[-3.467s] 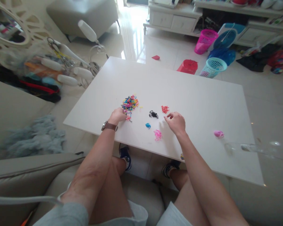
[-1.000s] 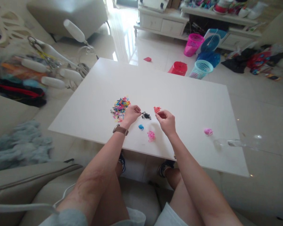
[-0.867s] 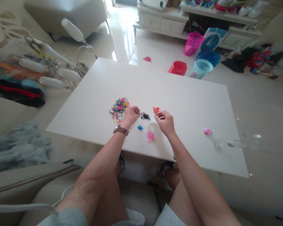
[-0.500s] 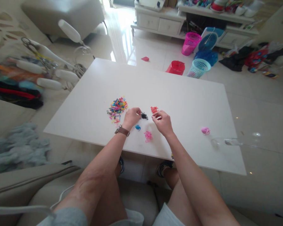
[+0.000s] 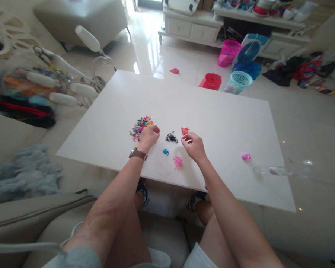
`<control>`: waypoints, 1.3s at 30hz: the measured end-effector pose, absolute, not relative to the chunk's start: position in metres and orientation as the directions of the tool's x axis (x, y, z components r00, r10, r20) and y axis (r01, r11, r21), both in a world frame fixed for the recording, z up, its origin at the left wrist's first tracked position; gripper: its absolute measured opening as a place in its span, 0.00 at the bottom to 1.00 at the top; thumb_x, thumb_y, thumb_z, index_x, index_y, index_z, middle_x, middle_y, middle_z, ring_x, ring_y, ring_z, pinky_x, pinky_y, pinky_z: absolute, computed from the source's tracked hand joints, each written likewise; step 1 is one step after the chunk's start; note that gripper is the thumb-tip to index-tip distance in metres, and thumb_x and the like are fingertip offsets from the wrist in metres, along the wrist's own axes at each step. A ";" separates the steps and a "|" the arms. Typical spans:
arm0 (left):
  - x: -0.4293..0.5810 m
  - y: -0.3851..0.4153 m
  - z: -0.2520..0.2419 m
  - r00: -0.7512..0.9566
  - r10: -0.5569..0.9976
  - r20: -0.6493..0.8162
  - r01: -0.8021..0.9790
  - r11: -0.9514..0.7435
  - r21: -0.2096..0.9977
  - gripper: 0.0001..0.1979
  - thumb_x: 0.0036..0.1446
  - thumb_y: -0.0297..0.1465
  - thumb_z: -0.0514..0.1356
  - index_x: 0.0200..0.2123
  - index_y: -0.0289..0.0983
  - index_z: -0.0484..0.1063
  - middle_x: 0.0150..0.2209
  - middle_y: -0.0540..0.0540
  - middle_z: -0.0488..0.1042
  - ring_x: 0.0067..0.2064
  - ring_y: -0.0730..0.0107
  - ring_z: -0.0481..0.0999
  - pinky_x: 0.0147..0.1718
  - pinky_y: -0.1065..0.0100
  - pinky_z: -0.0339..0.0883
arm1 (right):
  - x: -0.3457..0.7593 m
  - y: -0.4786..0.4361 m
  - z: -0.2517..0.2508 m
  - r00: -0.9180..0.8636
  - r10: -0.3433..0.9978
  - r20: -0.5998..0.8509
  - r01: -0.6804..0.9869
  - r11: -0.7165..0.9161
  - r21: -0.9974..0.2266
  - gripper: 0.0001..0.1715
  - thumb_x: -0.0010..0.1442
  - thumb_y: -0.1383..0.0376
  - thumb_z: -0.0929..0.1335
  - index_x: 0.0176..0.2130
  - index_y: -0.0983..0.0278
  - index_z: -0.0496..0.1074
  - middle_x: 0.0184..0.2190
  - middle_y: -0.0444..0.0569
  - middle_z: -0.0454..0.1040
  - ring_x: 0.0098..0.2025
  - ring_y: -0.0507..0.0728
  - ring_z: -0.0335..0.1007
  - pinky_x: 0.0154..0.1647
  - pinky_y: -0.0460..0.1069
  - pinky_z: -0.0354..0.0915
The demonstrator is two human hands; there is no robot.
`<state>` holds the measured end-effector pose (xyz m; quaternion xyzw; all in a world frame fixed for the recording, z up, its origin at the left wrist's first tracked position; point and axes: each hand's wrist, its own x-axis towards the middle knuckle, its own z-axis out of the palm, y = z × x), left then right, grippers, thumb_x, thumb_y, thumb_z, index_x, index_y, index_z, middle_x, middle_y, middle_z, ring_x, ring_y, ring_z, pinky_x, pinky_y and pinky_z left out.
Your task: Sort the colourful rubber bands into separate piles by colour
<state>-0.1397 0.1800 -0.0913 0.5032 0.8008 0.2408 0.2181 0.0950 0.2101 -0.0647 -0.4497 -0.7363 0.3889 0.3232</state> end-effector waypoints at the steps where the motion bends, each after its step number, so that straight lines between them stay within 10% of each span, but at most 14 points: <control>1: -0.139 0.180 -0.093 -0.371 0.922 -0.116 0.703 0.360 0.613 0.11 0.55 0.23 0.60 0.38 0.38 0.81 0.40 0.44 0.84 0.43 0.63 0.82 0.45 0.67 0.72 | 0.094 0.210 -0.065 -0.391 0.911 0.127 0.413 0.297 -0.861 0.05 0.58 0.65 0.69 0.30 0.62 0.74 0.35 0.48 0.76 0.34 0.55 0.75 0.37 0.51 0.72; 14: -0.085 0.182 -0.111 -0.023 0.970 -0.243 0.779 0.170 0.604 0.23 0.67 0.34 0.54 0.64 0.41 0.65 0.73 0.41 0.60 0.77 0.55 0.48 0.73 0.42 0.39 | 0.095 0.208 -0.067 -0.447 0.885 0.133 0.437 0.345 -0.830 0.06 0.59 0.65 0.68 0.30 0.61 0.75 0.35 0.48 0.76 0.34 0.55 0.75 0.36 0.50 0.71; 39: -0.120 0.184 -0.099 -0.280 0.955 -0.099 0.766 0.284 0.577 0.13 0.59 0.26 0.59 0.47 0.37 0.78 0.51 0.41 0.81 0.54 0.59 0.77 0.55 0.62 0.68 | 0.095 0.209 -0.070 -0.473 0.874 0.108 0.457 0.348 -0.818 0.07 0.59 0.65 0.68 0.30 0.62 0.75 0.35 0.48 0.76 0.34 0.54 0.75 0.36 0.50 0.71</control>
